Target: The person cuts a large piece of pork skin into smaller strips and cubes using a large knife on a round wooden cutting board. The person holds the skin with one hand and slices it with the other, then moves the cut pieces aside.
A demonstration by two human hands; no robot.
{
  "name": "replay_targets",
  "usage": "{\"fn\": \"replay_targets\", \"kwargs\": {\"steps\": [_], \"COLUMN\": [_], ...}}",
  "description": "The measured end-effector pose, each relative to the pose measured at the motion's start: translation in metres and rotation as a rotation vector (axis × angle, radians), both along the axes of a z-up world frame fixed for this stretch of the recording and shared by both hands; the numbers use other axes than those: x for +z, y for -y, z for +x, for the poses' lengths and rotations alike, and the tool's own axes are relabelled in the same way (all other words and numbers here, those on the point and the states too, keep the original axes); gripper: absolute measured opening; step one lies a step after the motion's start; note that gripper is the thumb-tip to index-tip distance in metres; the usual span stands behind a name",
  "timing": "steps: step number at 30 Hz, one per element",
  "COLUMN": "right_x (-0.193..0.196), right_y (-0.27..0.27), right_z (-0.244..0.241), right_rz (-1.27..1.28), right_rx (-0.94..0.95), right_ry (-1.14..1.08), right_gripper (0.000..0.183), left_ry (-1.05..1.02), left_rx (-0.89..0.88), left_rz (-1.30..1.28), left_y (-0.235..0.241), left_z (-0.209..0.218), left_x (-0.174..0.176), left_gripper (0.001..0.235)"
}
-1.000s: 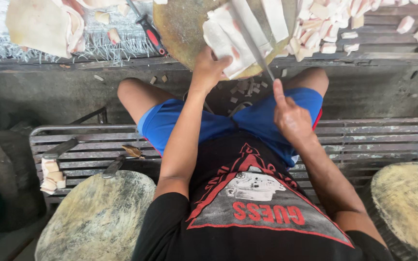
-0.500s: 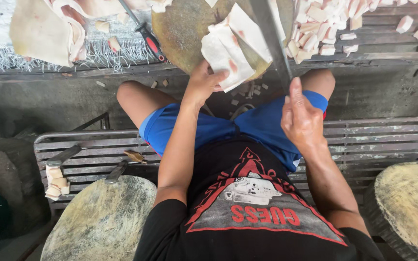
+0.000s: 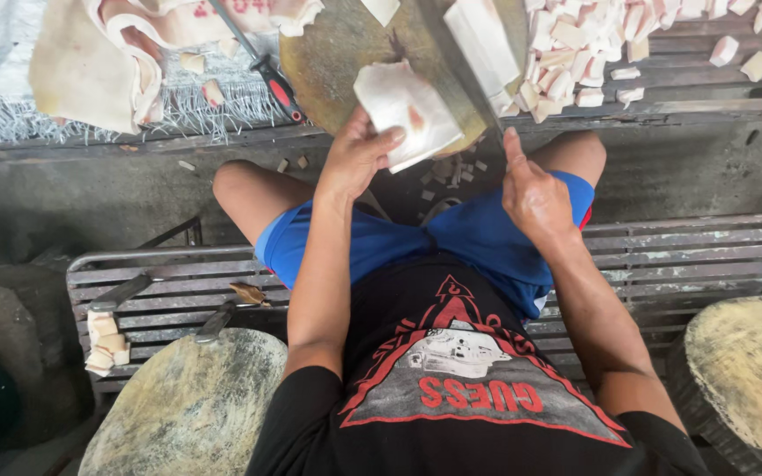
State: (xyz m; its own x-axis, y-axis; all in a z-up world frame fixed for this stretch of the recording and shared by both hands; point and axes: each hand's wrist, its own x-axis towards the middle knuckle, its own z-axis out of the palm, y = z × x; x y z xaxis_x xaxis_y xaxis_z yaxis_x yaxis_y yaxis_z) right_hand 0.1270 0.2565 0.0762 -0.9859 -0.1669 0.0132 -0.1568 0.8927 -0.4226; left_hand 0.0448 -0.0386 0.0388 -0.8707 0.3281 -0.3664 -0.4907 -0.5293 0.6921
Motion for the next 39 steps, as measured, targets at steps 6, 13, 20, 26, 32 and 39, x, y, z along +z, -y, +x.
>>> {"fn": "replay_targets", "kwargs": {"steps": [6, 13, 20, 26, 32, 39], "right_x": [0.003, 0.016, 0.032, 0.064, 0.006, 0.005], "right_y": [0.002, 0.022, 0.030, -0.004, 0.031, 0.036], "right_z": [0.001, 0.031, 0.023, 0.051, 0.026, 0.023], "right_rz": [-0.154, -0.082, -0.035, -0.388, 0.101, 0.015], "right_rx": [-0.060, 0.019, 0.032, -0.072, 0.052, 0.008], "right_ry": [-0.136, -0.122, -0.086, -0.476, 0.019, 0.113], "right_gripper": [0.063, 0.071, 0.075, 0.072, 0.076, 0.074], "left_ry": [-0.087, -0.149, -0.088, -0.074, -0.311, -0.736], "left_rx": [-0.118, -0.269, -0.406, -0.587, -0.153, 0.054], "left_rz": [-0.508, -0.790, -0.714, -0.791, -1.088, -1.718], "left_y": [-0.046, -0.048, -0.052, -0.031, -0.013, -0.059], "left_z": [-0.019, -0.015, -0.017, -0.025, -0.034, -0.073], "left_x": [0.001, 0.003, 0.023, 0.029, -0.002, -0.047], "left_gripper": [0.050, 0.044, 0.032, 0.039, 0.060, 0.061]}}
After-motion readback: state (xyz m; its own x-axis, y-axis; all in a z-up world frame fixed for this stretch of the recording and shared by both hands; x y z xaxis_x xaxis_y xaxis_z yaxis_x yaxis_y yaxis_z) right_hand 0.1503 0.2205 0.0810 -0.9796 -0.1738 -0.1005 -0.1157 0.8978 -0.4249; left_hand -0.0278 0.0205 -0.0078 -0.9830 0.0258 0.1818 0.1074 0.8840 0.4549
